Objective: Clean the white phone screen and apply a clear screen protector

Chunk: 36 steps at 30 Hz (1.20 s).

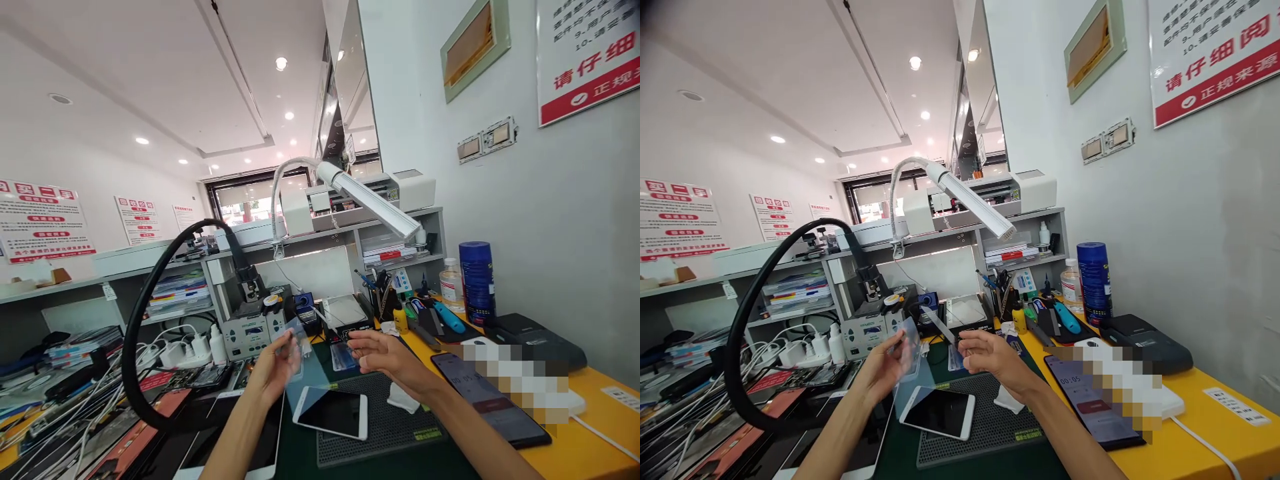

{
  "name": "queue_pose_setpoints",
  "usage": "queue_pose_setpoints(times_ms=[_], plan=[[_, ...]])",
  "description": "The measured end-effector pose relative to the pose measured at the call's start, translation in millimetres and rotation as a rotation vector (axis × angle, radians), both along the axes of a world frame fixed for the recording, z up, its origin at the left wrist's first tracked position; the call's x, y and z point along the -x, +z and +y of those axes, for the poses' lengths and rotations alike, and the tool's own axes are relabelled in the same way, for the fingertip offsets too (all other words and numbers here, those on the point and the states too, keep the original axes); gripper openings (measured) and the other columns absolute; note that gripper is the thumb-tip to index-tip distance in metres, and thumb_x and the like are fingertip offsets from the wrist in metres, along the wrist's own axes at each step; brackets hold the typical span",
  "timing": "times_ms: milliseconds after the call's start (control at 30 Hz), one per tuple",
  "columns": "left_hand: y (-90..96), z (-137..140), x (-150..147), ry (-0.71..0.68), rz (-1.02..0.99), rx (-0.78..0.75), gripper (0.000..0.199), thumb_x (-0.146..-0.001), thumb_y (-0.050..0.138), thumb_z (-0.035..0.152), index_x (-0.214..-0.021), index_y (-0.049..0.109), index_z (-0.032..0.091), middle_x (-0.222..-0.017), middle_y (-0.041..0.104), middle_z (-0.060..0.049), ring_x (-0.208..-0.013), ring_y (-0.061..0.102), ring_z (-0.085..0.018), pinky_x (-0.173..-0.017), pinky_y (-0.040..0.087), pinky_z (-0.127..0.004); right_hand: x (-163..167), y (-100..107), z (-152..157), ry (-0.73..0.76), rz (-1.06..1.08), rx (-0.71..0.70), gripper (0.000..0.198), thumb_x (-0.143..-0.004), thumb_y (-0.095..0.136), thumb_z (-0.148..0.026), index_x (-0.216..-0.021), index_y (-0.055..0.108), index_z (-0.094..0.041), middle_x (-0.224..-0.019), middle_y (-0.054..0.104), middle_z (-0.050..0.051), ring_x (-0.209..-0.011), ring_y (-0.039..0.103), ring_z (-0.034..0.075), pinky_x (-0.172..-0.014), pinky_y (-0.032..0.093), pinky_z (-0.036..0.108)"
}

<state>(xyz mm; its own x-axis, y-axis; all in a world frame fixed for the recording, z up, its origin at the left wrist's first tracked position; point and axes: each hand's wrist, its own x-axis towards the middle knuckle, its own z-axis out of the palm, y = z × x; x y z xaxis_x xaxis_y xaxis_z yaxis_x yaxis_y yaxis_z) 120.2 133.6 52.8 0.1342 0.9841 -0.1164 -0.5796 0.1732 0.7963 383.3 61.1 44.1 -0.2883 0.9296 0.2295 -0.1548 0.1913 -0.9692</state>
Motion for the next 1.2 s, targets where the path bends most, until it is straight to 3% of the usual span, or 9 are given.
queue_pose_setpoints(times_ms=[133, 300, 433, 633, 1200], plan=[[-2.6, -4, -4, -0.076, -0.073, 0.004, 0.038, -0.09, 0.055, 0.016, -0.128, 0.05, 0.018, -0.119, 0.066, -0.014, -0.1, 0.071, -0.028, -0.087, 0.059, -0.048, 7, -3, 2, -0.04, -0.137, -0.047, 0.063, -0.075, 0.077, -0.036, -0.133, 0.057, -0.024, -0.135, 0.056, 0.013, -0.122, 0.054, 0.03, -0.097, 0.048, 0.043], [-6.7, -12, -8, -0.112, -0.132, -0.043, 0.043, -0.092, 0.053, 0.022, -0.135, 0.047, 0.019, -0.14, 0.053, -0.017, -0.114, 0.064, -0.034, -0.093, 0.053, -0.057, 31, -15, -1, -0.251, -0.438, -0.215, 0.065, -0.08, 0.07, -0.045, -0.139, 0.049, -0.027, -0.134, 0.054, 0.012, -0.118, 0.054, 0.031, -0.093, 0.05, 0.045], [-7.9, -18, -12, -0.089, -0.167, -0.079, 0.043, -0.094, 0.053, 0.028, -0.136, 0.047, 0.025, -0.143, 0.05, -0.015, -0.118, 0.061, -0.032, -0.093, 0.053, -0.055, 51, -23, -9, -0.37, -0.626, -0.341, 0.059, -0.084, 0.063, -0.045, -0.14, 0.046, -0.032, -0.145, 0.044, 0.009, -0.122, 0.05, 0.032, -0.096, 0.049, 0.045], [-9.8, -22, -15, -0.102, -0.203, -0.139, 0.041, -0.095, 0.046, 0.033, -0.134, 0.051, 0.023, -0.14, 0.053, -0.014, -0.122, 0.058, -0.032, -0.094, 0.052, -0.052, 59, -35, -8, -0.419, -0.762, -0.433, 0.053, -0.085, 0.061, -0.044, -0.136, 0.051, -0.031, -0.149, 0.038, 0.007, -0.136, 0.037, 0.034, -0.107, 0.04, 0.049], [-11.2, -28, -18, -0.115, -0.244, -0.2, 0.05, -0.09, 0.048, 0.033, -0.14, 0.045, 0.025, -0.136, 0.057, -0.014, -0.116, 0.061, -0.032, -0.09, 0.052, -0.051, 62, -41, -9, -0.434, -0.768, -0.522, 0.049, -0.087, 0.06, -0.044, -0.134, 0.054, -0.032, -0.147, 0.04, 0.008, -0.137, 0.036, 0.034, -0.107, 0.041, 0.048]])
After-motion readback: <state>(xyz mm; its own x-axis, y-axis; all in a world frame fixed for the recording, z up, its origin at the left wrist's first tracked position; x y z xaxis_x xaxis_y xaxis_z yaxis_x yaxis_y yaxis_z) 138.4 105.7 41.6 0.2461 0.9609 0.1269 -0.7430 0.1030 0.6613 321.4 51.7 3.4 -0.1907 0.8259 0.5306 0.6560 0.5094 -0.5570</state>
